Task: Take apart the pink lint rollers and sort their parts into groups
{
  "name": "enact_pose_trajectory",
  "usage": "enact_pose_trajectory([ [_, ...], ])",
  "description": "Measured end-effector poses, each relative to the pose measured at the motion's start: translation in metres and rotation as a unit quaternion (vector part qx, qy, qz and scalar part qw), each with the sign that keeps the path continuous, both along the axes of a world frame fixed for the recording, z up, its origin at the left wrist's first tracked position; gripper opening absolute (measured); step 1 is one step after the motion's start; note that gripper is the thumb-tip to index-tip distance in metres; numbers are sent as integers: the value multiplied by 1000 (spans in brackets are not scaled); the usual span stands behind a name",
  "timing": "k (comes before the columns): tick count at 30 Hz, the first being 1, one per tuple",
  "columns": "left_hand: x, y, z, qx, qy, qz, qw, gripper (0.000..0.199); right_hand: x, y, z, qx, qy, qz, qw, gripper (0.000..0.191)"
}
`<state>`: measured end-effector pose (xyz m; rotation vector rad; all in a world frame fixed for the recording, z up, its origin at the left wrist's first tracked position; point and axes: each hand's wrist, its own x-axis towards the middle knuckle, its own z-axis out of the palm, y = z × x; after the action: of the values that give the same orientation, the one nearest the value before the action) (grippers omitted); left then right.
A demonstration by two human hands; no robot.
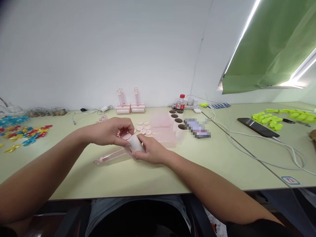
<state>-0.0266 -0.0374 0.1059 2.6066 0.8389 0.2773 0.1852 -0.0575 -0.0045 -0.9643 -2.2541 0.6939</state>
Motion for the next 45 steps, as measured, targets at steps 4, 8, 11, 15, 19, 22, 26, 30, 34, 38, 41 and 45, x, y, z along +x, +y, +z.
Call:
enact_pose_trajectory([
  [4,1,7,3,-66,17,-32,997,25,-6,0,-5,-18,6,18,1000,37],
  [8,0,13,8,-137,24,-28,990,26,-12,-1,-4,-1,0,14,1000,36],
  [11,-1,18,9,-170,38,-25,984,27,-15,1,-6,12,-7,5,1000,36],
  [15,1,26,9,-176,71,-29,981,29,-15,7,-13,32,-23,-11,999,41],
  [19,5,27,11,-142,86,-48,985,28,-13,12,-20,33,-40,-31,998,45],
  [22,5,24,12,-105,91,-60,988,27,-14,13,-21,37,-33,-36,998,45],
  [26,2,24,11,-48,83,-53,994,19,-17,11,-20,33,44,-57,997,40],
  [30,2,23,1,52,57,-14,997,14,-19,6,-23,42,89,-87,991,41],
  [34,4,17,-21,131,9,60,990,7,-17,5,-23,36,144,-115,982,41],
  [38,8,12,-50,180,-33,109,977,13,-9,9,-17,40,227,-156,960,41],
  [41,14,15,-72,192,-26,122,974,16,-3,12,-14,37,258,-165,951,41],
  [45,22,27,-93,154,-15,100,983,14,0,13,-12,38,252,-146,956,40],
])
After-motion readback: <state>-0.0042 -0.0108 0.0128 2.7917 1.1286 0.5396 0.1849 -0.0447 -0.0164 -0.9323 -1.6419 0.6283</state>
